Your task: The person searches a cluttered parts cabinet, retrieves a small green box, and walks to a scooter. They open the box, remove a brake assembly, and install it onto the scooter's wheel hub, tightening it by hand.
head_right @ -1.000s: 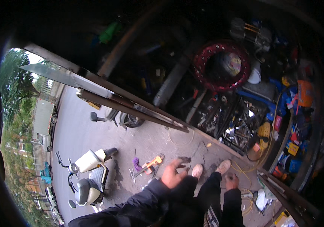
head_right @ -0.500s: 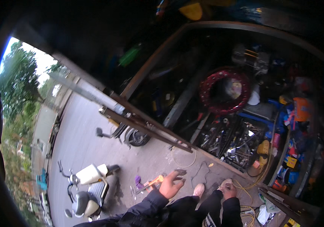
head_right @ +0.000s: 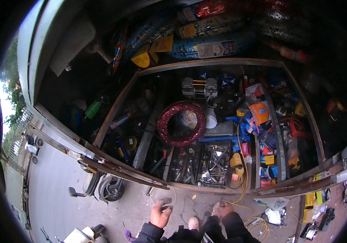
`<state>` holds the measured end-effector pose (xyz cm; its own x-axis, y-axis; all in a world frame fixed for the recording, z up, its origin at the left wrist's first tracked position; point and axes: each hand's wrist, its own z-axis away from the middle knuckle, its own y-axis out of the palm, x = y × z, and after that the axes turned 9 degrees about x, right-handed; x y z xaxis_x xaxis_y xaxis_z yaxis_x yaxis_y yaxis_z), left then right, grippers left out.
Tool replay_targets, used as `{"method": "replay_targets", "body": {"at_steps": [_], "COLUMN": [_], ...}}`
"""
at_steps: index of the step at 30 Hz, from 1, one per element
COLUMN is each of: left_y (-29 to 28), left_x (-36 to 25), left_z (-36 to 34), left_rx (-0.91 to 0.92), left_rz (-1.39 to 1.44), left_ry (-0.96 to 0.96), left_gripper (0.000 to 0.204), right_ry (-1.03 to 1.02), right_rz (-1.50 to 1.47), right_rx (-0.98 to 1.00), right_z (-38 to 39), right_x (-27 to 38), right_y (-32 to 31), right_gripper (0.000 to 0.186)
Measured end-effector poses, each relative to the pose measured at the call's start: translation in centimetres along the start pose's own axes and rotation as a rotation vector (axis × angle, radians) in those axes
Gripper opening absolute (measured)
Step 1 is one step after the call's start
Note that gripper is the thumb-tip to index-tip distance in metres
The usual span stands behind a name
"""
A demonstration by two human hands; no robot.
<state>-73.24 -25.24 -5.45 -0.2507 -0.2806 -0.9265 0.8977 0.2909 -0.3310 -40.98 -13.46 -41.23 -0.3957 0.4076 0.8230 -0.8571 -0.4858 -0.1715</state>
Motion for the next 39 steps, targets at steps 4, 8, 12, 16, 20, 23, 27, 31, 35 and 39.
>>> {"method": "replay_targets", "body": {"at_steps": [4,8,12,16,20,23,27,31,35,39], "left_y": [-0.2,-0.7,-0.9,-0.9,-0.6,-0.2,0.8,1.6,2.1,3.2], "left_x": [0.3,1.0,1.2,1.0,0.8,0.6,0.2,-0.1,-0.3,-0.3], "left_z": [0.4,1.5,2.2,2.8,2.8,2.8,2.7,2.8,2.8,2.5], "left_rx": [0.014,0.039,0.033,0.024,0.019,0.021,0.038,0.046,0.063,0.035], "left_rz": [0.068,0.102,0.072,0.072,0.070,0.046,0.036,0.040,0.015,0.049], "left_ry": [0.090,0.026,-0.045,-0.087,-0.091,-0.109,-0.126,-0.161,-0.158,-0.179], "left_gripper": [0.045,0.042,0.036,0.034,0.033,0.033,0.034,0.036,0.036,0.036], "right_ry": [-0.044,-0.073,0.056,0.095,0.125,0.170,0.155,0.156,0.196,0.110], "right_rz": [0.299,0.361,-0.053,-0.003,-0.046,-0.152,-0.218,0.090,-0.029,0.076], "right_rx": [-0.040,-0.099,-0.031,0.011,0.014,0.009,0.042,0.002,0.061,0.071], "right_z": [4.6,7.3,8.5,8.9,8.7,8.5,8.1,7.5,7.3,7.2], "right_x": [3.1,5.8,6.3,5.9,5.6,4.9,3.3,1.5,0.8,1.2], "right_y": [-0.7,0.6,1.6,1.8,1.7,1.4,0.4,-0.6,-1.3,-2.2], "right_gripper": [0.043,0.034,0.020,0.023,0.021,0.020,0.016,0.024,0.028,0.028]}}
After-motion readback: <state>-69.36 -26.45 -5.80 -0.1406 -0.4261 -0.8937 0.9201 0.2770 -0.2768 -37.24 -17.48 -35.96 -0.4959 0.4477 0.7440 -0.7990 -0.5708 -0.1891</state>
